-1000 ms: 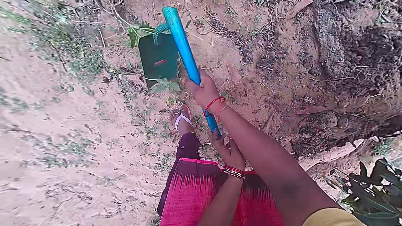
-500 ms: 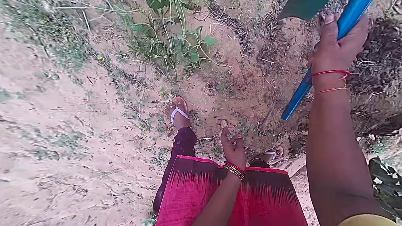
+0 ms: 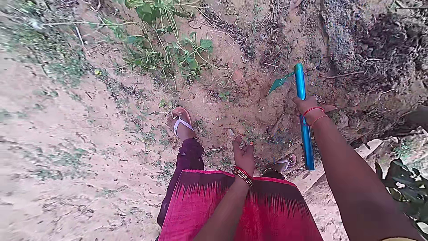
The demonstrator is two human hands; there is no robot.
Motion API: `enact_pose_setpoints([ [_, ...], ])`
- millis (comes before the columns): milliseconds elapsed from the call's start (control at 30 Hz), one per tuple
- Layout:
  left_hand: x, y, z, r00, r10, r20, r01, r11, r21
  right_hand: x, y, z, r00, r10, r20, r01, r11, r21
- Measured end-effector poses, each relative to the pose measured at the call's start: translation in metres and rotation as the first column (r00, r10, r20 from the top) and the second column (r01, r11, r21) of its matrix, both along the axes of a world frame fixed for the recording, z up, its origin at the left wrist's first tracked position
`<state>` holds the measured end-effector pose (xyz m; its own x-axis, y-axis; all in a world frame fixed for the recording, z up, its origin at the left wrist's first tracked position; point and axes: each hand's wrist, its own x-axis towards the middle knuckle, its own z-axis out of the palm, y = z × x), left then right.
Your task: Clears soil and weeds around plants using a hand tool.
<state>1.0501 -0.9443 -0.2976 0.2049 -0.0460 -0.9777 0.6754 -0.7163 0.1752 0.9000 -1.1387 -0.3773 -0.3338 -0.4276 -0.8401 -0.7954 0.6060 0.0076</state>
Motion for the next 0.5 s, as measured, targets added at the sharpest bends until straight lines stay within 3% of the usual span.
enact_pose_setpoints([
  [67,0.002,-0.008,0.001,1.000,-0.020,0.021,0.020,1.000,-0.015,-0.010,-0.011,0.045,0.966,0.258,-0.028,-0.258,0.966,0.035],
  [167,0.004,-0.017,0.007,0.999,-0.037,0.020,0.037,0.999,-0.035,-0.049,0.013,0.123,0.949,0.289,-0.123,-0.306,0.940,-0.150],
  [233,0.000,-0.022,0.019,0.999,-0.035,-0.016,0.033,0.997,-0.071,-0.086,0.041,0.162,0.967,0.145,-0.207,-0.216,0.900,-0.379],
  [300,-0.005,-0.021,0.030,0.997,-0.074,-0.025,0.069,0.987,-0.146,-0.121,0.065,0.180,0.945,-0.040,-0.326,-0.165,0.800,-0.576],
  [400,-0.008,-0.011,0.032,0.992,-0.125,-0.008,0.122,0.980,-0.155,-0.163,0.088,0.163,0.834,-0.331,-0.442,-0.159,0.623,-0.766],
  [500,-0.010,0.000,0.030,0.993,-0.120,0.008,0.120,0.988,-0.102,-0.164,0.088,0.135,0.766,-0.470,-0.439,-0.166,0.515,-0.841],
])
